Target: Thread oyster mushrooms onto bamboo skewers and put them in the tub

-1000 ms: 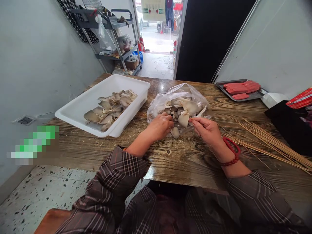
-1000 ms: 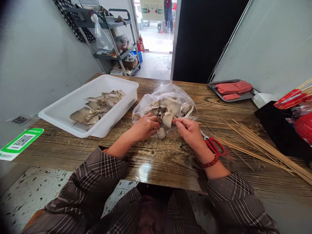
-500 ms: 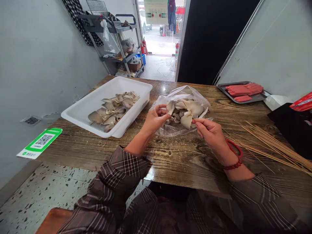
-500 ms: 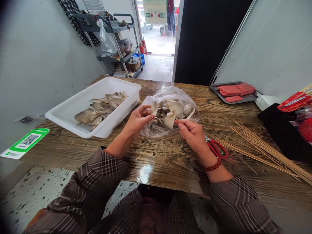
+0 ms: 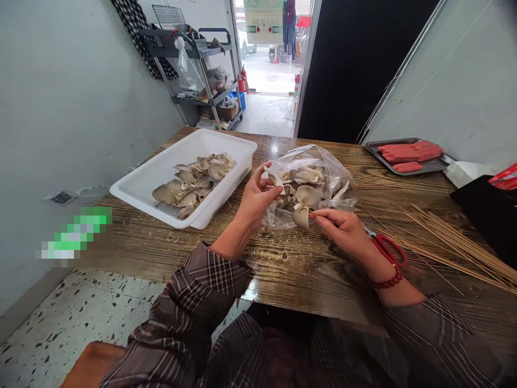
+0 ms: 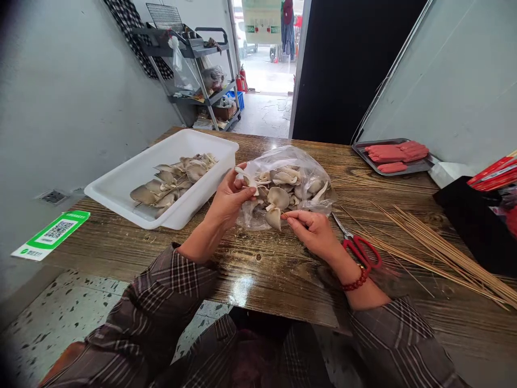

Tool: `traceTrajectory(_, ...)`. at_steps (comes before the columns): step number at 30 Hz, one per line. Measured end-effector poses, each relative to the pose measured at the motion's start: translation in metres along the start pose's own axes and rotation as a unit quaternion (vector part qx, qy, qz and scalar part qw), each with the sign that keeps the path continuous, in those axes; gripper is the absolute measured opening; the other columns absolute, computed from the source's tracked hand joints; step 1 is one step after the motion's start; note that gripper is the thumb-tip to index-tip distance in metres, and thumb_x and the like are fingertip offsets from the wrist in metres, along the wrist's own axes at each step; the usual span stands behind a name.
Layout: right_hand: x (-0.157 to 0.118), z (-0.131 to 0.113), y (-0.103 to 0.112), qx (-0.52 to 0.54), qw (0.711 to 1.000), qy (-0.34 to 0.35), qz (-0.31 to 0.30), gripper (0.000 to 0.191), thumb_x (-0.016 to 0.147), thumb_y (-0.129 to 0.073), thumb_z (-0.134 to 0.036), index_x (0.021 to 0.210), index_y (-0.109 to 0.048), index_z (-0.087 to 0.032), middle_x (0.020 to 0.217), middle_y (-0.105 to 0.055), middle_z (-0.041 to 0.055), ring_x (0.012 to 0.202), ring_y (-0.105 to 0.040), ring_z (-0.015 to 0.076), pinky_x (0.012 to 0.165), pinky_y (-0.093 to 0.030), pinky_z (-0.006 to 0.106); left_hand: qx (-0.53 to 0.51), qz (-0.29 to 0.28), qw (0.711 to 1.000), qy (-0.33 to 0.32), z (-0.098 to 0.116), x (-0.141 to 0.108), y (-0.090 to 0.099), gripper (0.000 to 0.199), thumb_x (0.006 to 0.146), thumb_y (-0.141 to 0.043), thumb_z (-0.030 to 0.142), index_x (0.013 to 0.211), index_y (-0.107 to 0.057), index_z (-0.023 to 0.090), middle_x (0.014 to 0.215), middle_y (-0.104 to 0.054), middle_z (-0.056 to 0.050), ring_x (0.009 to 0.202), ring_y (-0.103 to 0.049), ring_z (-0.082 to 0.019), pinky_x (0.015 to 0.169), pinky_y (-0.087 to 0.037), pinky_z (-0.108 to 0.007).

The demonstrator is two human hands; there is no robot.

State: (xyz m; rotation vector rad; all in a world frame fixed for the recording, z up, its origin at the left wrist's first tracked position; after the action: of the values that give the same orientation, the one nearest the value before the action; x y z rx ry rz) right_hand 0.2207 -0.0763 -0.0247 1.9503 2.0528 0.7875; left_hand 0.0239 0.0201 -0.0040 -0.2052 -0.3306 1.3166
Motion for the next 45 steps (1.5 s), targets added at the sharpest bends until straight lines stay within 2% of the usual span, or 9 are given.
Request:
traceTrajectory(8,0.0,0.002,0.001,-0.018,1.0,0.005,0.01,0.033,0.091,-0.051,-0.035,0.1,-0.075,-0.014,0.055,-0.054,-0.0012,0.049,-0.043,0.011,0.049,-0.03,0.025,-0.02,-0.023,0.999,0.025,0.005,-0.002,-0.002,0.037,0.071,-0.078,0.028,0.097,-0.053,0.016,0.077,-0.065,0.001,0.064,-0.067,-0.011,0.058,-0.053,-0.021)
traceTrajectory(16,0.0,0.003,0.001,0.001,1.0,0.0,0.017,0.031,0.09,-0.053,-0.036,0.099,-0.075,-0.016,0.054,-0.051,-0.0023,0.048,-0.041,0.0105,0.047,-0.029,0.024,-0.016,-0.026,0.999,0.033,0.005,-0.003,-0.002,0.044,0.062,-0.085,0.027,0.095,-0.059,0.015,0.068,-0.066,0.002,0.057,-0.066,-0.011,0.054,-0.054,-0.02)
traceTrajectory(19,0.001,0.008,0.002,0.062,0.996,-0.028,0.057,0.032,0.09,-0.055,-0.038,0.1,-0.074,-0.015,0.052,-0.044,-0.0041,0.046,-0.036,0.0092,0.045,-0.026,0.024,-0.013,-0.022,0.999,0.047,0.004,-0.004,-0.003,0.038,0.06,-0.086,0.028,0.084,-0.059,0.013,0.067,-0.067,0.0,0.058,-0.066,-0.011,0.055,-0.054,-0.021)
traceTrajectory(23,0.003,0.009,0.006,0.161,0.978,-0.056,0.119,0.032,0.088,-0.058,-0.039,0.1,-0.072,-0.013,0.05,-0.038,-0.0064,0.043,-0.033,0.008,0.043,-0.022,0.023,-0.022,-0.017,0.998,0.06,0.002,-0.004,-0.003,0.037,0.059,-0.086,0.026,0.082,-0.06,0.013,0.073,-0.07,-0.002,0.061,-0.068,-0.013,0.057,-0.056,-0.023)
traceTrajectory(27,0.002,0.006,0.008,0.182,0.974,-0.05,0.126,0.029,0.087,-0.06,-0.039,0.096,-0.072,-0.014,0.049,-0.04,-0.0062,0.043,-0.035,0.0081,0.043,-0.023,0.023,-0.054,0.002,0.996,0.069,0.002,-0.003,-0.002,0.035,0.06,-0.084,0.02,0.083,-0.058,0.014,0.075,-0.071,-0.002,0.065,-0.07,-0.015,0.063,-0.058,-0.025)
traceTrajectory(30,-0.001,0.003,0.007,0.145,0.984,-0.034,0.1,0.03,0.089,-0.058,-0.039,0.099,-0.073,-0.015,0.049,-0.042,-0.0055,0.043,-0.036,0.0086,0.043,-0.025,0.023,-0.075,0.026,0.995,0.065,0.003,-0.002,-0.001,0.035,0.061,-0.082,0.017,0.082,-0.054,0.015,0.073,-0.07,-0.001,0.066,-0.071,-0.016,0.065,-0.059,-0.028)
traceTrajectory(36,-0.004,-0.009,-0.001,-0.023,0.999,0.02,0.027,0.03,0.09,-0.053,-0.032,0.1,-0.076,-0.016,0.056,-0.056,-0.0011,0.051,-0.048,0.0115,0.049,-0.033,0.024,-0.103,0.054,0.991,0.059,0.005,-0.003,0.002,0.033,0.063,-0.08,0.015,0.082,-0.054,0.016,0.073,-0.069,0.001,0.066,-0.07,-0.014,0.065,-0.056,-0.024)
traceTrajectory(41,-0.002,-0.01,0.0,-0.055,0.997,0.032,0.048,0.032,0.091,-0.051,-0.032,0.101,-0.076,-0.016,0.062,-0.064,0.0014,0.056,-0.055,0.0137,0.053,-0.038,0.025,-0.107,0.035,0.99,0.081,0.003,-0.005,-0.002,0.03,0.06,-0.082,0.016,0.078,-0.058,0.015,0.068,-0.066,0.003,0.06,-0.065,-0.01,0.061,-0.054,-0.022)
traceTrajectory(45,-0.002,-0.009,0.001,-0.054,0.997,0.027,0.05,0.031,0.091,-0.051,-0.033,0.101,-0.076,-0.017,0.063,-0.065,0.0017,0.058,-0.056,0.0145,0.053,-0.038,0.025,-0.089,0.016,0.99,0.11,-0.001,-0.005,-0.004,0.029,0.06,-0.083,0.018,0.083,-0.067,0.013,0.073,-0.07,-0.001,0.062,-0.063,-0.008,0.058,-0.05,-0.02)
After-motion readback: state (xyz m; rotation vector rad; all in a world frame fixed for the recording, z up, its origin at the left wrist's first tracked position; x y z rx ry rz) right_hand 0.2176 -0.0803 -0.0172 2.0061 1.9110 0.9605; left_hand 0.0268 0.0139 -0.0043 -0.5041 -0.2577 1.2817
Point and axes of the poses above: each hand's wrist, its own x-axis towards the middle knuckle, its own y-axis out of the back of the hand, z = x × y, the point moved 3 cm from there along x, towards the middle knuckle
